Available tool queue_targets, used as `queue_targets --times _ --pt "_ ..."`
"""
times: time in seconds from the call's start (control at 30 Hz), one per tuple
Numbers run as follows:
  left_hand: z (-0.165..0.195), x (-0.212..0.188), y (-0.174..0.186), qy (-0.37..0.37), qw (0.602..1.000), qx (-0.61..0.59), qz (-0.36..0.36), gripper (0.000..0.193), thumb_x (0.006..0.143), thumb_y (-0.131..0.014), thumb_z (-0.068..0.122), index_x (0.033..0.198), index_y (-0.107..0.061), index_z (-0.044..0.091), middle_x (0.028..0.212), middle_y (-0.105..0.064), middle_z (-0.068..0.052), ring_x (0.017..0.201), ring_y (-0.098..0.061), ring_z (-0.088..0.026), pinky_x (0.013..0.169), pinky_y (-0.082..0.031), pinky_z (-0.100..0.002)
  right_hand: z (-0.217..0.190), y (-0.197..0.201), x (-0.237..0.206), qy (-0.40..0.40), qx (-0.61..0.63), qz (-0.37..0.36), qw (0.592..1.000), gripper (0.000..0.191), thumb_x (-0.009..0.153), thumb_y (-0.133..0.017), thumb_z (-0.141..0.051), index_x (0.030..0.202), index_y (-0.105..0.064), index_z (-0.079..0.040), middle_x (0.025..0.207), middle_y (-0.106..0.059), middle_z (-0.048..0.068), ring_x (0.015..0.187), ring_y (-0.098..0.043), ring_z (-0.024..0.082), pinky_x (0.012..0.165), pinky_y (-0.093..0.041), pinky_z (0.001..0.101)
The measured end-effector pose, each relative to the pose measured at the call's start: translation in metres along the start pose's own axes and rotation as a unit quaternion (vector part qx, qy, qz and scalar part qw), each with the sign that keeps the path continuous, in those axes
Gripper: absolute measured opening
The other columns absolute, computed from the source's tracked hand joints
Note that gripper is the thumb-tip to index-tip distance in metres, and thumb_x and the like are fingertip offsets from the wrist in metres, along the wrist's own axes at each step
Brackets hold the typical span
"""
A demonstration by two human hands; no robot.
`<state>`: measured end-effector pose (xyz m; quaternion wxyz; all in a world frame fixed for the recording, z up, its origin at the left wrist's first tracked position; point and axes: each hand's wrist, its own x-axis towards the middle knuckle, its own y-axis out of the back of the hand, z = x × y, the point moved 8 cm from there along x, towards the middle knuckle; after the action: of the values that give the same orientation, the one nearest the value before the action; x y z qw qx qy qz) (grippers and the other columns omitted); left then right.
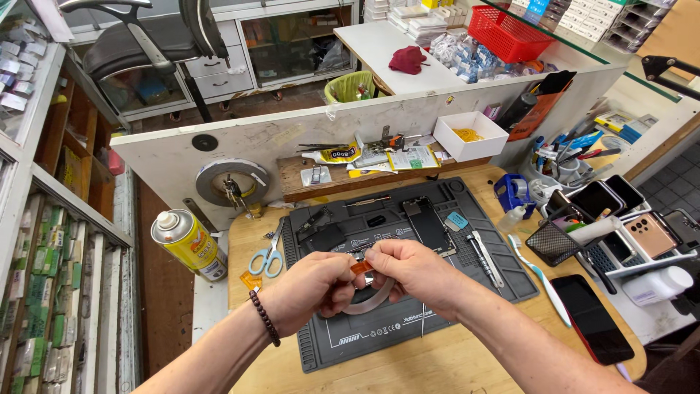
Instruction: The person works on a disassembled smartphone at a repair bench. They cut and apply adhesive tape to the phone's midframe, press the frame together, then spray cleaning solution and scrub the phone housing with a toothbrush, wiping it by hand before setting it down.
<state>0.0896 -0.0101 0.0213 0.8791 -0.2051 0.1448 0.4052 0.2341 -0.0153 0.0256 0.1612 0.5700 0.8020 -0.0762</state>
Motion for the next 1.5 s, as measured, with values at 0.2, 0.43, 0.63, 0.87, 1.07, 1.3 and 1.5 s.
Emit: queue_targets --times 0.2,0.43,0.63,0.87,1.07,1.3,1.5 --pt "-0.002 -0.007 0.002 0.020 0.999 -0.030 -0.009 0.019 0.089 -0.053 0.020 0.084 -0.061 0.003 0.059 -0.046 0.000 0.051 -0.039 -0.013 0.047 -0.030 -0.028 -0.001 -0.004 0.001 -0.019 -0.015 0.009 1.000 0.032 0.101 -0.054 -0.038 0.089 -0.068 -0.012 0.079 -0.064 -0.003 0.070 -0.057 0.007 0.063 -0.050 0.0254" --pt "0.002 -0.004 0.010 0.003 1.000 -0.013 0.021 0.018 0.089 -0.055 0.019 0.081 -0.061 0.003 0.057 -0.043 0.000 0.049 -0.037 -0.013 0.045 -0.028 -0.029 -0.009 -0.010 0.006 -0.025 -0.017 -0.006 1.000 0.033 0.101 -0.055 -0.038 0.090 -0.069 -0.011 0.079 -0.065 -0.002 0.071 -0.058 0.007 0.064 -0.051 0.0258" --pt "0.007 -0.010 0.011 -0.004 0.999 -0.029 0.016 0.015 0.086 -0.054 0.016 0.083 -0.062 0.004 0.059 -0.048 -0.002 0.050 -0.042 -0.014 0.046 -0.029 -0.029 -0.013 -0.008 0.011 -0.018 -0.017 -0.013 1.000 0.033 0.101 -0.056 -0.037 0.091 -0.070 -0.010 0.080 -0.065 -0.002 0.070 -0.058 0.007 0.061 -0.050 0.0250" --pt "0.006 -0.013 0.020 0.031 0.998 0.006 0.062 0.024 0.089 -0.051 0.022 0.080 -0.061 0.003 0.056 -0.048 -0.002 0.048 -0.043 -0.015 0.045 -0.031 -0.030 -0.016 -0.015 0.014 -0.022 -0.035 -0.018 0.999 0.031 0.101 -0.056 -0.037 0.093 -0.070 -0.011 0.081 -0.066 -0.002 0.069 -0.059 0.007 0.062 -0.051 0.0238" --pt "0.010 -0.010 0.018 -0.015 0.999 -0.042 0.027 0.022 0.087 -0.048 0.019 0.082 -0.064 0.003 0.056 -0.048 -0.001 0.048 -0.039 -0.013 0.045 -0.027 -0.029 -0.022 -0.012 0.014 -0.022 -0.035 -0.018 0.999 0.031 0.100 -0.056 -0.037 0.094 -0.072 -0.011 0.080 -0.065 -0.002 0.065 -0.057 0.007 0.060 -0.049 0.0234" --pt "0.006 -0.005 0.023 0.013 0.998 -0.024 0.064 0.017 0.088 -0.057 0.018 0.081 -0.059 0.003 0.056 -0.043 0.000 0.049 -0.035 -0.012 0.044 -0.022 -0.029 -0.025 -0.012 0.017 -0.013 -0.042 -0.014 0.999 0.033 0.101 -0.056 -0.038 0.093 -0.071 -0.009 0.080 -0.065 -0.001 0.065 -0.058 0.008 0.060 -0.050 0.0239" --pt "0.015 -0.013 0.020 -0.021 0.998 -0.055 0.025 0.017 0.080 -0.053 0.012 0.086 -0.066 0.003 0.058 -0.050 -0.002 0.049 -0.039 -0.012 0.045 -0.026 -0.028 -0.027 -0.012 0.017 -0.007 -0.029 -0.018 0.999 0.030 0.100 -0.057 -0.036 0.093 -0.072 -0.010 0.082 -0.066 -0.002 0.070 -0.059 0.007 0.063 -0.051 0.0246"
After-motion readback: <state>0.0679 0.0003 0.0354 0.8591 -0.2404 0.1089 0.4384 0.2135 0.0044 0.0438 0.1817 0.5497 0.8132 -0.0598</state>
